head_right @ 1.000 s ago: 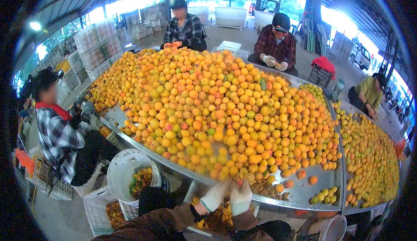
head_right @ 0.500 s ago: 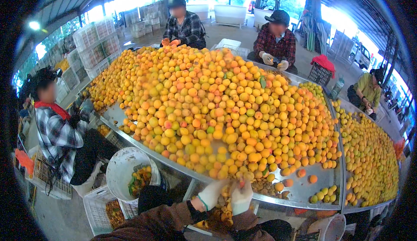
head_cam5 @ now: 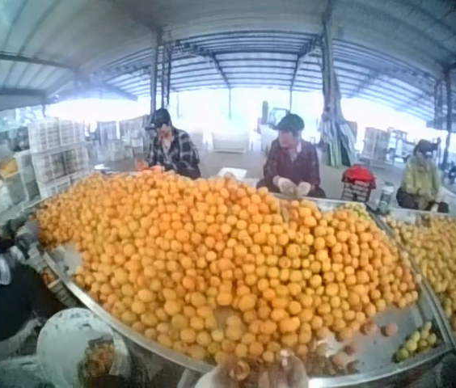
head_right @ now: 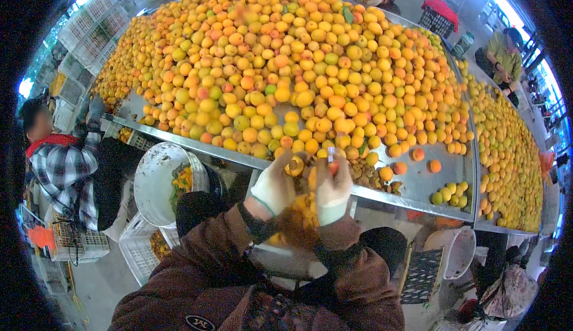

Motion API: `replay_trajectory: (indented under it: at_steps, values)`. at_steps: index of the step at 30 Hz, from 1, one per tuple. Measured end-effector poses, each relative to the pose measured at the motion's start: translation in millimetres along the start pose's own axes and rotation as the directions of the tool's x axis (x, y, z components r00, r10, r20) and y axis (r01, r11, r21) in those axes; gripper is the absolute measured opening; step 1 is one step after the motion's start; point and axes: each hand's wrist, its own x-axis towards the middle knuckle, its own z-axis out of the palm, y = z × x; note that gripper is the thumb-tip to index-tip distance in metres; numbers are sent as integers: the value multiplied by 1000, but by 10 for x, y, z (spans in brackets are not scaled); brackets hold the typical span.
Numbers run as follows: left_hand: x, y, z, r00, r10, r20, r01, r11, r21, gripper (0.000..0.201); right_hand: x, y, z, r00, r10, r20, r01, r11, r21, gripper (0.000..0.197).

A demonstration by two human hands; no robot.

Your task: Using a curved knife to pit and open apricots or similar small fruits at a sorting table.

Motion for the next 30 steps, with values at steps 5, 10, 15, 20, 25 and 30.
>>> replay_trajectory:
  at_steps: [5, 10, 15, 20, 25, 30]
  values:
    - [-89, -80, 248, 958, 288, -5, -154, 528, 835, 40, -33, -100, -1, 994, -87, 71, 97, 984, -149, 13]
    - [-122, 30, 367, 972, -102, -211, 148, 966, 214, 41, 141, -398, -81, 950, 311, 36, -290, 829, 478, 16]
    - [-139, -244, 504, 943, 281, -176, -47, 638, 768, 35, 150, -467, -71, 966, 258, 23, -235, 834, 499, 25]
    - [-224, -233, 508, 955, 286, 84, -158, 249, 955, 57, 108, -464, -4, 977, 210, -47, -164, 866, 472, 23]
    - [-152, -375, 602, 903, 424, -68, -100, 361, 927, 32, 71, -345, 132, 960, 217, -175, -114, 878, 464, 32]
    - [-124, -365, 764, 864, 248, -438, 117, 747, 654, 29, 91, -373, 94, 954, 275, -123, -161, 809, 566, 15]
